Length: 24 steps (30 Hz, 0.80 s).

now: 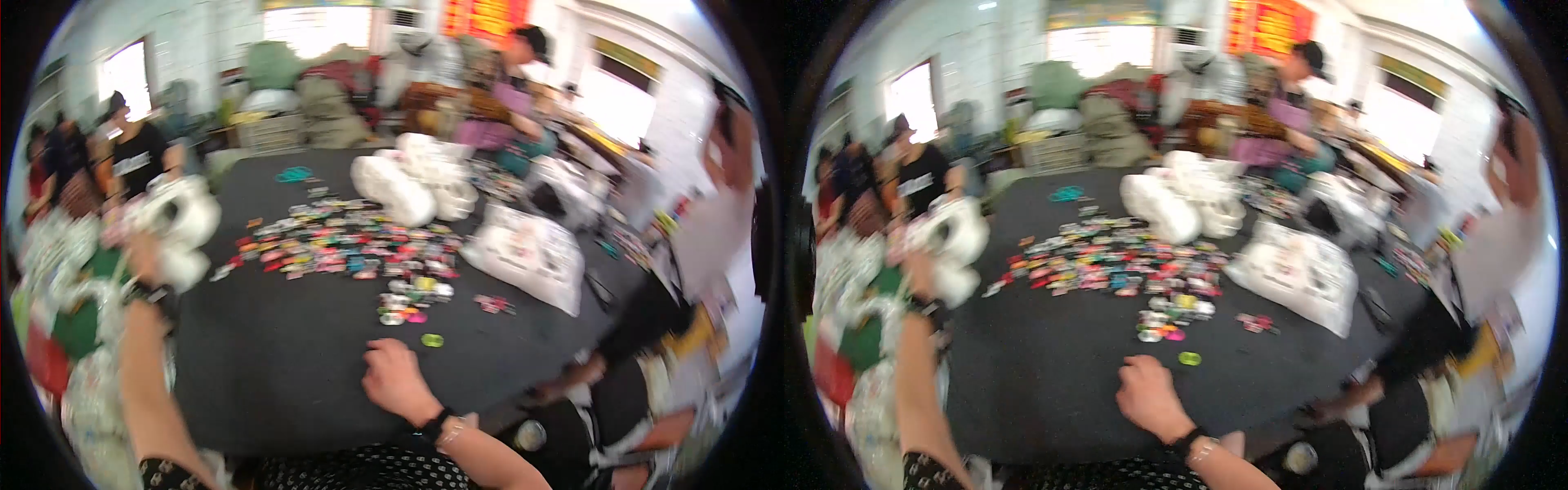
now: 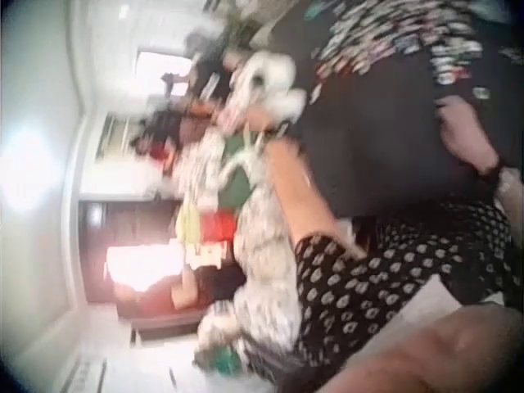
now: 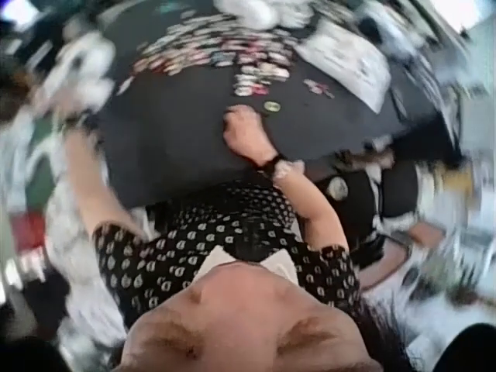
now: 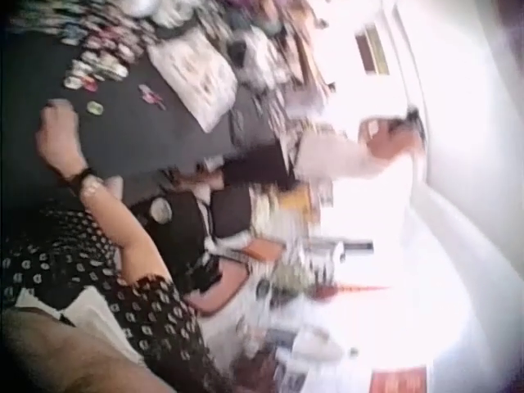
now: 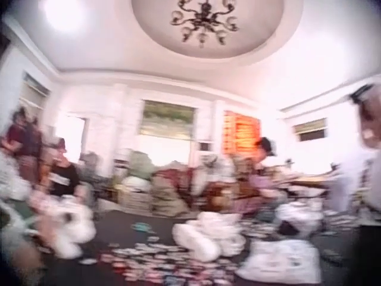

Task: The person is assembling and decorating rubber clogs by inserting decorative charms and packaging them in plastic bags.

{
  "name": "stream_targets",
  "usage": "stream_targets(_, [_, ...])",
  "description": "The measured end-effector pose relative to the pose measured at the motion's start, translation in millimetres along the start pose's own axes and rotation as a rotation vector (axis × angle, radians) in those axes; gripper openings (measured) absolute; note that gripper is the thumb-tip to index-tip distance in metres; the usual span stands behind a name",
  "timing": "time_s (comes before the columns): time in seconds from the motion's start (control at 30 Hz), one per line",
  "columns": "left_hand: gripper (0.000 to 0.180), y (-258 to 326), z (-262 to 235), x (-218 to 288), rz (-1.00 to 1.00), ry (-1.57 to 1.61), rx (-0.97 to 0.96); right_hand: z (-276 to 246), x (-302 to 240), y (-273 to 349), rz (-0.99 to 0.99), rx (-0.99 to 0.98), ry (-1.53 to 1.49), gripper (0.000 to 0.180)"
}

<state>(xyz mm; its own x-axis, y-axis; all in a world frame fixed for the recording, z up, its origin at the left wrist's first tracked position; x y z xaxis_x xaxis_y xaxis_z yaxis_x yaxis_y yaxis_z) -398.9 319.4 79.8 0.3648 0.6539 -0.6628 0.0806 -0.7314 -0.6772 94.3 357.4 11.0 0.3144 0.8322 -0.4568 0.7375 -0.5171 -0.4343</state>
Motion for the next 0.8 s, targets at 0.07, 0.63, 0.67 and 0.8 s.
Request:
stream_targets(0.07, [0.039, -45, -29, 97, -0.017, 0.183, 0.079, 9, -1, -2, 0.009, -0.014, -0.024, 0.033])
stream_targets(0.63, [0.043, -71, -107, 26, -0.264, 0.641, -0.041, 7, -3, 11, 0.037, -0.059, -0.006, 0.037])
stream_targets(0.67, [0.043, -60, -104, -7, -0.289, 0.616, -0.076, 4, -1, 13, 0.032, -0.031, 0.022, 0.037])
stream_targets(0.8, [0.044, -23, -104, -109, -0.407, 0.498, -0.206, -1, 0, 11, 0.015, -0.047, 0.038, 0.037])
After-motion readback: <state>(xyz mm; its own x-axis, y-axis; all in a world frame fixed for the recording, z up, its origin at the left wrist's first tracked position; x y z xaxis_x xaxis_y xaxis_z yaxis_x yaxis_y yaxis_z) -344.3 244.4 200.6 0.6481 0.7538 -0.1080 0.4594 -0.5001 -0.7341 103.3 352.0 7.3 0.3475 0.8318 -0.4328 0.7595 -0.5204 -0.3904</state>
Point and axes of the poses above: each hand's wrist, its own y-axis away from the middle knuckle, its own z-axis out of the palm, x = y × z, the point moved 9 cm from there along -y, towards the middle knuckle, and after that the axes turned 2 degrees about -x, right-handed, at the moved point
